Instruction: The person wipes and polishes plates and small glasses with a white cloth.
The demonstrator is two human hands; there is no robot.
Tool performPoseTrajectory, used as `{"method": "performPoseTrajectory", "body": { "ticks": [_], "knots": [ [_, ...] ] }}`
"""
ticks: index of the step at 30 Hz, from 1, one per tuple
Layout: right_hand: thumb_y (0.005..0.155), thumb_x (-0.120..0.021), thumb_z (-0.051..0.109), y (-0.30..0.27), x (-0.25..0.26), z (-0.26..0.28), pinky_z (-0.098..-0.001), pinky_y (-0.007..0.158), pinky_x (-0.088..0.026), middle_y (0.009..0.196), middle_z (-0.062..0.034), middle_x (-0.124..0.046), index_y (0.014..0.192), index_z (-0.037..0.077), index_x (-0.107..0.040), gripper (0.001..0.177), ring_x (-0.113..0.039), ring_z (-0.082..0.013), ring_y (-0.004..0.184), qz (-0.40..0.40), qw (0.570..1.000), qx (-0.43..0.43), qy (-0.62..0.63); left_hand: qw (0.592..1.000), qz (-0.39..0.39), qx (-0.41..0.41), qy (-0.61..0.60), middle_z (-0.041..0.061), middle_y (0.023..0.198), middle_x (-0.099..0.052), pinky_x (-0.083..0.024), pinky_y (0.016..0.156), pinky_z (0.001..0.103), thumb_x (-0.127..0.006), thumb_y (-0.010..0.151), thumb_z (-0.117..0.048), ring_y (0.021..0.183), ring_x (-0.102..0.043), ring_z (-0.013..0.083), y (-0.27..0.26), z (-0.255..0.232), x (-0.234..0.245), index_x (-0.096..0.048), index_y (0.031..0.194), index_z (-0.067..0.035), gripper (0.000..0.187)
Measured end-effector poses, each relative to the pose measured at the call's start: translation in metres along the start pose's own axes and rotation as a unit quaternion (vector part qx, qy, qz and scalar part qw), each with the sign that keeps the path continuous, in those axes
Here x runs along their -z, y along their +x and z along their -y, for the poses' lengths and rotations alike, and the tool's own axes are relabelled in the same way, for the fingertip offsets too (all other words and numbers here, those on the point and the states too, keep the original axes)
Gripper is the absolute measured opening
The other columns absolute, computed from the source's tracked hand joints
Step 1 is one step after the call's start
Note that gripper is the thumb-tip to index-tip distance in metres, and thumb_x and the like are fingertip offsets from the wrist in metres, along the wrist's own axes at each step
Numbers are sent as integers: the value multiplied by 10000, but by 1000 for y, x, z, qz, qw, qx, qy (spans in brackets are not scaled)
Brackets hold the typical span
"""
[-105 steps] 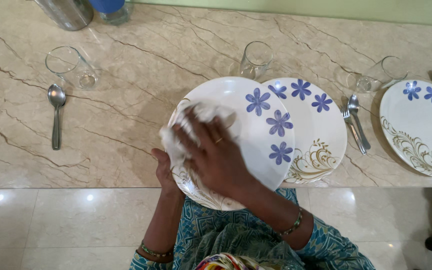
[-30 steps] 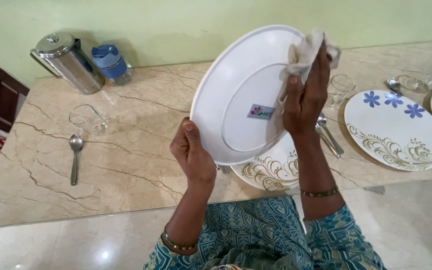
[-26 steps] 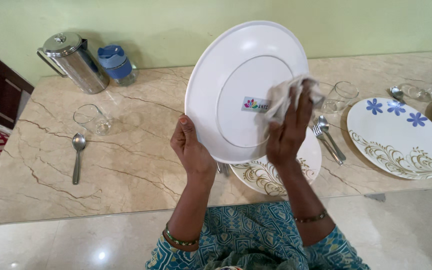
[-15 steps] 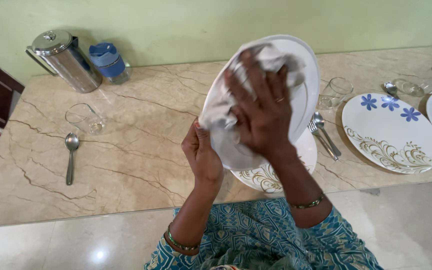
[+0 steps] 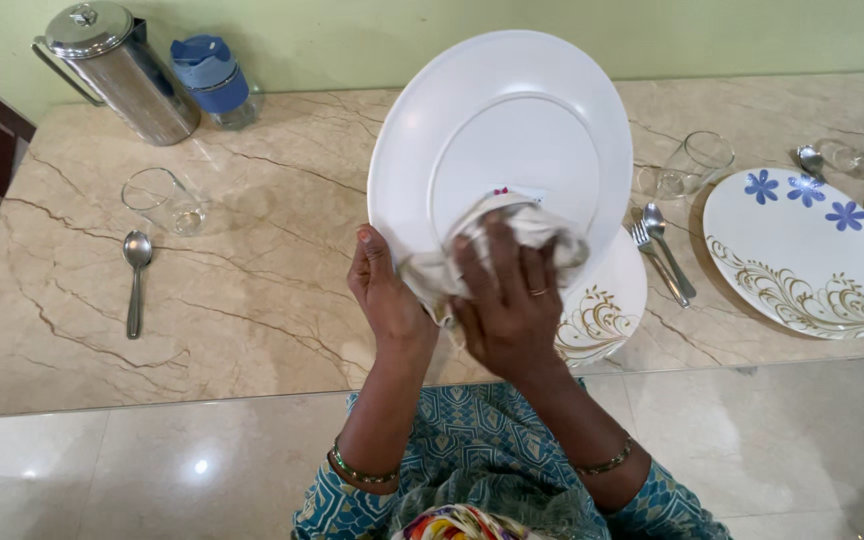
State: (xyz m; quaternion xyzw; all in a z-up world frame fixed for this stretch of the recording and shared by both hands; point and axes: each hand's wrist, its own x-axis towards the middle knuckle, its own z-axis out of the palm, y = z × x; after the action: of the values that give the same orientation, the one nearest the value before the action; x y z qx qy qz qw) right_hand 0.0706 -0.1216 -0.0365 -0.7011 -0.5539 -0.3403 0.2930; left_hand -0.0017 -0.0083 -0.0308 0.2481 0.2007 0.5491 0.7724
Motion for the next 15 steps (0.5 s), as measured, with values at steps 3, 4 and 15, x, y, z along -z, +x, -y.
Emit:
{"method": "performPoseTrajectory", "body": {
  "ticks": [3,4,15],
  "knots": [
    [1104,-536,365,27,8,3,-570,1278,-262,1590,-121,-496,1502,232,-586,423,-583,-309,1315,46,997,57,30,998,53,10,29,63,978,-716,-544,774,292,-484,1071,-364,870,-638,132,-14,2,2,-667,1081,18,424],
    [1104,-536,365,38,11,-1,-570,1278,-262,1590,-121,-496,1502,232,-586,423,-583,-309,1315,46,997,56,30,996,73,3,43,61,958,-701,-528,755,294,-490,1089,-365,848,-615,129,-17,3,4,-668,1063,25,429],
    [1180,-398,311,29,9,-72,-568,1360,-219,1691,-220,-347,1618,58,-411,506,-326,-415,1609,-48,986,-136,78,987,78,-81,117,38,904,-654,-503,775,278,-523,1141,-399,828,-549,94,-9,-8,35,-664,985,42,489]
  ]
}}
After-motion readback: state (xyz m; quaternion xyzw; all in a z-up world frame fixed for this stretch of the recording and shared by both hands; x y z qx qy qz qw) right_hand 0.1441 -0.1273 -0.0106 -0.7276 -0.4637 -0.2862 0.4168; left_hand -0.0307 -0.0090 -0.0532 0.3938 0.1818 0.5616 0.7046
